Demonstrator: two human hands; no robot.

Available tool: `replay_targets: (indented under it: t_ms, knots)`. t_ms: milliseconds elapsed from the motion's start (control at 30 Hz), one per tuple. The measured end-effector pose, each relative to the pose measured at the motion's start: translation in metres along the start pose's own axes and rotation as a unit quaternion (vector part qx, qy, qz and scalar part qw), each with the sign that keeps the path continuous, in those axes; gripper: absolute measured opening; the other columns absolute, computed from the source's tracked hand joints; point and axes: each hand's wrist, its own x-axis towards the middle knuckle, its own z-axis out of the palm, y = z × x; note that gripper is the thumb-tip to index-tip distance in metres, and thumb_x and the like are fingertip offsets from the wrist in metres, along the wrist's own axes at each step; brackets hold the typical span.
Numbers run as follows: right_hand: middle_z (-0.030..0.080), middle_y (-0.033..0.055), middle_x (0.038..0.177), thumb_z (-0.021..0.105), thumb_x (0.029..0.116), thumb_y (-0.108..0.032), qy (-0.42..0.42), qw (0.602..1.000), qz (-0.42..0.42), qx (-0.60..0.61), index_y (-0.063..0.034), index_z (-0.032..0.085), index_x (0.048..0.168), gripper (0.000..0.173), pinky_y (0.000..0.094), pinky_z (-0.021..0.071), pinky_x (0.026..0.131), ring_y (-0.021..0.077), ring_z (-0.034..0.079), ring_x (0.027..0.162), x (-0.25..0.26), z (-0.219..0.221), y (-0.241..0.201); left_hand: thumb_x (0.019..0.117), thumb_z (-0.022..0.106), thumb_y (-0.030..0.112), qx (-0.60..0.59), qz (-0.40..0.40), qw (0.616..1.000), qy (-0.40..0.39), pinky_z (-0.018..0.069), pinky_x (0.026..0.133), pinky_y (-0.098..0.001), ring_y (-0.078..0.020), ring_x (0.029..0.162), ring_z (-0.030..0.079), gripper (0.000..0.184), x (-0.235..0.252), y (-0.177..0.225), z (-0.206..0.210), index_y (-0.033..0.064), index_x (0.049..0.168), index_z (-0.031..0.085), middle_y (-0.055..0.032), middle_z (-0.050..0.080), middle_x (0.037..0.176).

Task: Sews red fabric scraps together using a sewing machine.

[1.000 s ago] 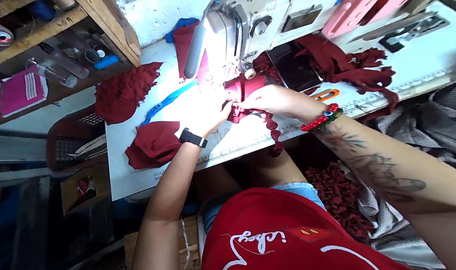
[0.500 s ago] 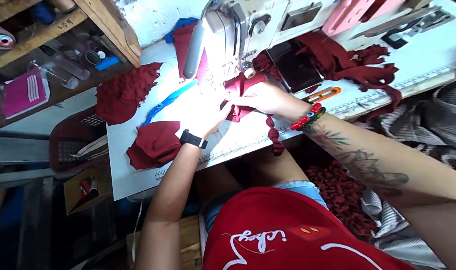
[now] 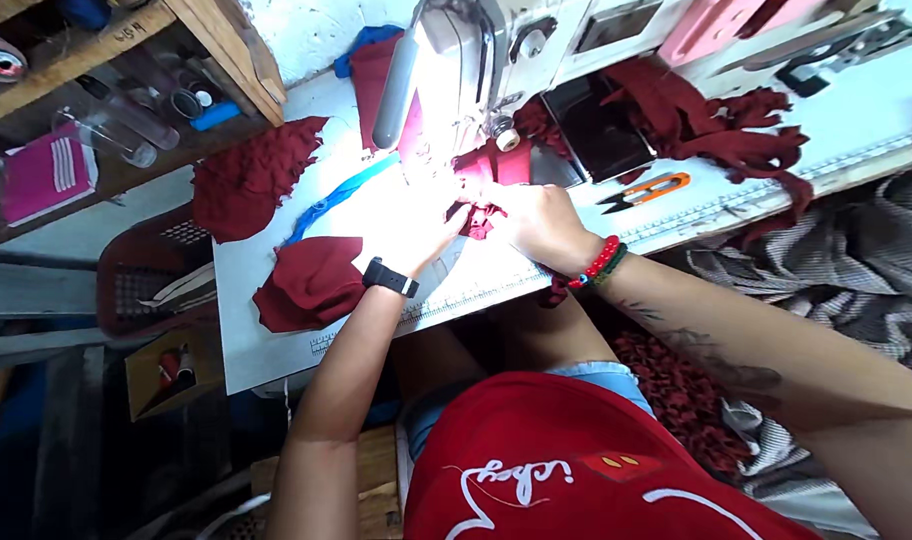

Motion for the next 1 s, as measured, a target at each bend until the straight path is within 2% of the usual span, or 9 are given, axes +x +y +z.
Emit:
replay_targets:
  t_ms: [100, 267, 400, 467, 567, 633, 767, 900, 1000]
  knots:
    - [0.066, 0.0160, 0.088, 0.064, 0.0931, -0.005, -0.007, 0.997, -0.067, -0.024, -0.0051, 0.073, 0.105, 0.014, 0.0523, 0.0529, 0.057, 0.0352, 0.068, 0.073, 0.001, 0.003, 0.002, 0.1008, 0.060, 0.024, 0.067, 0.032, 0.997, 0.003, 0.0505, 0.098, -0.0442, -0.0222, 0.111, 0.068, 0.021, -0.003, 0.009, -0.005, 0.0158, 0.111, 0.077, -0.0044, 0.075, 0.113]
    - [0.066, 0.0185, 0.091, 0.057, 0.0965, -0.008, -0.077, 0.993, -0.086, -0.037, 0.0017, 0.069, 0.113, 0.023, 0.0508, 0.0558, 0.062, 0.0357, 0.069, 0.078, -0.009, -0.007, -0.011, 0.0989, 0.059, 0.018, 0.054, 0.046, 0.997, 0.002, 0.0511, 0.099, -0.0461, -0.0244, 0.113, 0.068, 0.022, -0.007, 0.014, -0.010, 0.0101, 0.109, 0.077, -0.0077, 0.074, 0.118]
    - [0.064, 0.0152, 0.083, 0.061, 0.0998, -0.017, -0.083, 0.993, -0.085, -0.019, -0.0018, 0.070, 0.095, 0.018, 0.0493, 0.0547, 0.061, 0.0330, 0.068, 0.075, -0.013, -0.015, -0.015, 0.0985, 0.058, 0.016, 0.040, 0.092, 0.995, -0.003, 0.0494, 0.102, -0.0445, -0.0204, 0.115, 0.067, 0.025, -0.005, 0.014, -0.010, 0.0130, 0.114, 0.077, -0.0045, 0.074, 0.118]
    - [0.066, 0.0165, 0.090, 0.063, 0.0970, -0.009, -0.080, 0.994, -0.068, -0.001, -0.0020, 0.074, 0.100, 0.014, 0.0525, 0.0553, 0.066, 0.0352, 0.068, 0.081, -0.007, -0.019, -0.009, 0.0982, 0.058, 0.019, 0.040, 0.062, 0.997, -0.036, 0.0494, 0.100, -0.0470, -0.0218, 0.113, 0.067, 0.024, -0.004, 0.015, -0.010, 0.0137, 0.112, 0.076, -0.0049, 0.074, 0.114]
    - [0.072, 0.0145, 0.099, 0.053, 0.1020, -0.013, -0.131, 0.988, 0.028, 0.080, -0.0048, 0.074, 0.105, 0.023, 0.0558, 0.0549, 0.083, 0.0320, 0.070, 0.095, 0.015, -0.028, 0.006, 0.0977, 0.056, 0.021, 0.020, 0.030, 0.998, -0.044, 0.0506, 0.097, -0.0482, -0.0221, 0.112, 0.067, 0.025, -0.002, 0.013, -0.011, 0.0148, 0.112, 0.076, -0.0047, 0.073, 0.114]
    - [0.071, 0.0131, 0.092, 0.051, 0.1044, -0.015, -0.159, 0.972, 0.078, 0.153, -0.0046, 0.073, 0.105, 0.024, 0.0517, 0.0528, 0.080, 0.0272, 0.068, 0.089, 0.022, -0.035, 0.015, 0.0982, 0.059, 0.024, 0.008, 0.021, 0.999, -0.039, 0.0505, 0.097, -0.0485, -0.0229, 0.112, 0.067, 0.024, -0.002, 0.015, -0.011, 0.0145, 0.111, 0.076, -0.0054, 0.074, 0.113]
    - [0.073, 0.0107, 0.099, 0.051, 0.1039, -0.012, -0.181, 0.960, 0.090, 0.196, -0.0081, 0.073, 0.118, 0.026, 0.0480, 0.0543, 0.083, 0.0230, 0.068, 0.091, 0.019, -0.036, 0.014, 0.0969, 0.062, 0.024, 0.005, 0.011, 0.998, -0.062, 0.0497, 0.101, -0.0490, -0.0239, 0.117, 0.066, 0.025, -0.001, 0.018, -0.011, 0.0144, 0.116, 0.075, -0.0070, 0.072, 0.120]
    - [0.073, 0.0150, 0.091, 0.059, 0.1015, -0.009, -0.143, 0.984, 0.020, 0.105, -0.0048, 0.076, 0.110, 0.020, 0.0531, 0.0579, 0.075, 0.0315, 0.072, 0.084, -0.006, -0.038, -0.012, 0.0962, 0.063, 0.020, -0.007, 0.008, 0.999, -0.046, 0.0488, 0.102, -0.0498, -0.0263, 0.118, 0.064, 0.023, -0.007, 0.021, -0.007, 0.0110, 0.114, 0.074, -0.0103, 0.070, 0.121]
    - [0.067, 0.0137, 0.087, 0.059, 0.1023, -0.016, -0.093, 0.993, -0.019, 0.066, -0.0054, 0.074, 0.095, 0.019, 0.0519, 0.0562, 0.070, 0.0314, 0.069, 0.082, -0.007, -0.031, -0.011, 0.0979, 0.062, 0.019, 0.002, -0.001, 0.999, -0.045, 0.0507, 0.098, -0.0496, -0.0260, 0.114, 0.065, 0.019, -0.015, 0.025, -0.007, 0.0098, 0.109, 0.074, -0.0098, 0.070, 0.118]
